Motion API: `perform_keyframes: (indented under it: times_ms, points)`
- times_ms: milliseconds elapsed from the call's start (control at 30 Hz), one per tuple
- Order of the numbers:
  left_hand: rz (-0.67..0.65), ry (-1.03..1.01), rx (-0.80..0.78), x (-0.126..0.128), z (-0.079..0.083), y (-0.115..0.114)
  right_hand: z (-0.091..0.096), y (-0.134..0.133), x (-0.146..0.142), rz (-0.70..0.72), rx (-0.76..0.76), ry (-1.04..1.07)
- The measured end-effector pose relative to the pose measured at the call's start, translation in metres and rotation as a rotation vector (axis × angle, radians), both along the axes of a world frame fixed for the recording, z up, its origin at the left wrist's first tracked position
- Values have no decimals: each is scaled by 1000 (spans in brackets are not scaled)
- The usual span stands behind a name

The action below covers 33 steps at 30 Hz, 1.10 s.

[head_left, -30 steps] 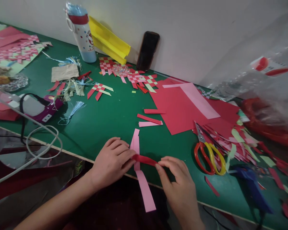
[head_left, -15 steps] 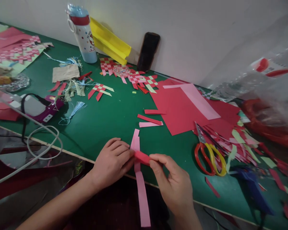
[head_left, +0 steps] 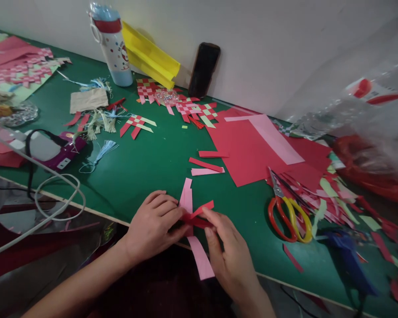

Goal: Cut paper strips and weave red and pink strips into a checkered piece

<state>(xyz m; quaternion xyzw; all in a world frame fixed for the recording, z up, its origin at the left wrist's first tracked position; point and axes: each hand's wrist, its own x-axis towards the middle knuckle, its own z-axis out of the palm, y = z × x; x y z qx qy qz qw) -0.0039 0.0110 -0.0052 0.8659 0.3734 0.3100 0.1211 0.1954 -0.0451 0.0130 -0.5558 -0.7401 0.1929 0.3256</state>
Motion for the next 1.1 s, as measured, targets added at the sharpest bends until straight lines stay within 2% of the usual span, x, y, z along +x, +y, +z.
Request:
perform_keyframes:
  times_ms: [100, 200, 267, 400, 500, 633, 867, 1100]
  points:
    - [0, 6, -3, 0, 0, 0, 3, 6, -4, 95, 25, -6]
    - [23, -20, 14, 0, 0, 0, 5, 7, -8, 197, -20, 40]
    - [32, -30, 25, 1, 0, -1, 4, 4, -8, 208, -65, 67]
    - [32, -40, 18, 1, 0, -1, 1, -4, 1, 95, -109, 68]
    - [34, -39, 7, 1, 1, -1, 2, -6, 5, 64, -39, -16]
    - [30, -32, 15, 1, 0, -1, 0, -2, -5, 58, 40, -64]
    - [17, -36, -2, 0, 1, -1, -1, 12, -15, -164, -108, -79]
    - [17, -57, -5, -1, 0, -1, 6, 23, -19, -164, -257, -123]
